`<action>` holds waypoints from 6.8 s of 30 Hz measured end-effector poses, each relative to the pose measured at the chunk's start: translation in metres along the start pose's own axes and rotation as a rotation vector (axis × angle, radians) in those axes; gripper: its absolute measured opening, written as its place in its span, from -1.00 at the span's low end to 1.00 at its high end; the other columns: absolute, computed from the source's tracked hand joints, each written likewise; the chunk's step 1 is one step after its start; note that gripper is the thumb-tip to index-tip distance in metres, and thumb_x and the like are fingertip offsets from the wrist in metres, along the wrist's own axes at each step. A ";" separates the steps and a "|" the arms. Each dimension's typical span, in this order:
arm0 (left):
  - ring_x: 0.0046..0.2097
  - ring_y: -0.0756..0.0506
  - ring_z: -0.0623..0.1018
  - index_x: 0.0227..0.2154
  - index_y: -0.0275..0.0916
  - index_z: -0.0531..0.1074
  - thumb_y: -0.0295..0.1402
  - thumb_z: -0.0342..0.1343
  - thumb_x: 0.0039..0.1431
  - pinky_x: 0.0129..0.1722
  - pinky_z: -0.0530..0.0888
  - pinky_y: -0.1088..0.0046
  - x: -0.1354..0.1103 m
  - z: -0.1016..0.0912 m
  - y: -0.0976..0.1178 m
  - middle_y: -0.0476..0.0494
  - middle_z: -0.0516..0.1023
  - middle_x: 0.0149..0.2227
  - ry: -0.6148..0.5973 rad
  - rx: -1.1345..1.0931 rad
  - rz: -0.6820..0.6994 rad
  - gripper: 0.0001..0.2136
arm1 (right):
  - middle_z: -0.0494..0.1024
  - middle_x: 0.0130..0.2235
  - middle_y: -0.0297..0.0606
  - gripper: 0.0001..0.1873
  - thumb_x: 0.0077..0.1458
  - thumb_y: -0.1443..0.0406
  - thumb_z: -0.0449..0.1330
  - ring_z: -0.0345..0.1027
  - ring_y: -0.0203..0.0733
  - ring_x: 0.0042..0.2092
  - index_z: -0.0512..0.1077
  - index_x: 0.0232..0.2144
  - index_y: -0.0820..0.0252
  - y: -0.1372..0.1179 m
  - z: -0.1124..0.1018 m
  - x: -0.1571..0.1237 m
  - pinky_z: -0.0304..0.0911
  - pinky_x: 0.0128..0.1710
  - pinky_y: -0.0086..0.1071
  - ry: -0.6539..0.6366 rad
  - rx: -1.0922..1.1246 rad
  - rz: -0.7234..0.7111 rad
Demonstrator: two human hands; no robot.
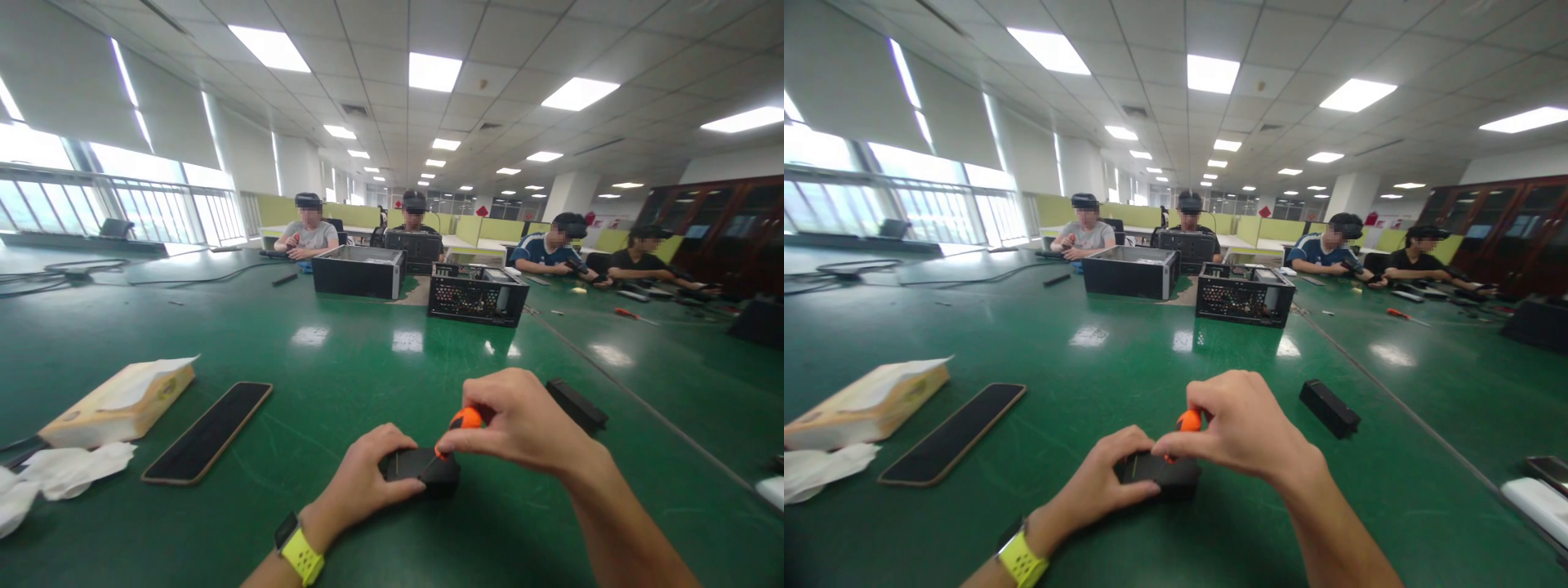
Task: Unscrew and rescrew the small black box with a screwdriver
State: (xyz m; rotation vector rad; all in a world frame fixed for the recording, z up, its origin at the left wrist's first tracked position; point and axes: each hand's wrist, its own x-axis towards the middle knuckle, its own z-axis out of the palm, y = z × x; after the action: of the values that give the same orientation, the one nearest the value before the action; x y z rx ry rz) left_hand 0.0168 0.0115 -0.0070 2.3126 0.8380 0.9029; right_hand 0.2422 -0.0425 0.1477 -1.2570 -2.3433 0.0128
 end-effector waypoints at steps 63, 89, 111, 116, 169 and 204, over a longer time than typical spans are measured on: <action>-0.21 -0.16 0.52 -0.15 -0.26 0.58 -0.22 0.30 0.10 -0.20 0.47 0.35 0.002 -0.005 0.010 -0.17 0.54 -0.23 0.009 0.166 0.058 -0.71 | 0.53 -0.35 -0.26 -0.78 0.16 0.20 0.16 0.36 -0.16 -0.31 0.56 -0.33 0.18 0.103 0.069 -0.088 0.23 -0.28 -0.33 -0.213 0.377 0.339; -0.26 -0.15 0.52 -0.22 -0.23 0.56 -0.08 0.37 -0.03 -0.28 0.46 0.40 0.003 -0.005 0.009 -0.14 0.53 -0.27 0.021 0.193 0.076 -0.62 | 0.50 -0.45 -0.33 -0.71 0.03 0.07 0.26 0.34 -0.15 -0.41 0.56 -0.35 0.17 0.083 0.106 -0.082 0.22 -0.38 -0.34 0.204 0.573 0.493; -0.21 -0.16 0.51 -0.15 -0.22 0.46 -0.21 0.32 0.03 -0.19 0.44 0.36 0.000 -0.007 0.012 -0.11 0.54 -0.22 0.025 0.158 0.016 -0.66 | 0.28 -0.57 -0.41 -0.44 0.29 -0.03 -0.09 0.20 -0.27 -0.48 0.26 -0.61 0.16 0.069 0.124 -0.079 0.08 -0.44 -0.42 -0.086 0.289 0.440; -0.22 -0.14 0.51 -0.20 -0.22 0.46 -0.29 0.30 0.01 -0.21 0.43 0.40 -0.001 -0.003 0.010 -0.09 0.52 -0.23 0.026 0.117 -0.028 -0.72 | 0.33 -0.58 -0.40 -0.54 0.18 -0.02 0.10 0.19 -0.26 -0.50 0.41 -0.57 0.18 0.064 0.109 -0.076 0.07 -0.48 -0.42 0.072 0.357 0.455; -0.29 -0.08 0.38 -0.21 -0.21 0.34 -0.37 0.21 -0.01 -0.30 0.31 0.47 -0.003 0.000 0.020 0.00 0.38 -0.28 -0.007 -0.231 -0.213 -0.72 | 0.24 -0.57 -0.41 -0.49 0.25 -0.03 -0.10 0.18 -0.23 -0.47 0.17 -0.62 0.12 0.067 0.122 -0.085 0.06 -0.44 -0.41 -0.092 0.331 0.579; -0.17 -0.21 0.54 -0.11 -0.20 0.39 -0.09 0.19 0.18 -0.17 0.43 0.31 -0.004 0.002 0.015 -0.16 0.56 -0.16 -0.052 0.215 -0.065 -0.66 | 0.40 -0.60 -0.37 -0.50 0.30 -0.05 -0.11 0.30 -0.20 -0.52 0.27 -0.54 0.09 0.033 0.128 -0.105 0.01 -0.48 -0.41 -0.029 0.117 0.553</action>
State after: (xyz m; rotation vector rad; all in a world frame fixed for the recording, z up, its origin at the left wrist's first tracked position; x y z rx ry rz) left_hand 0.0207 -0.0019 -0.0006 2.4633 1.0263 0.7531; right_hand 0.2640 -0.0797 -0.0153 -1.8049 -1.9122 0.3428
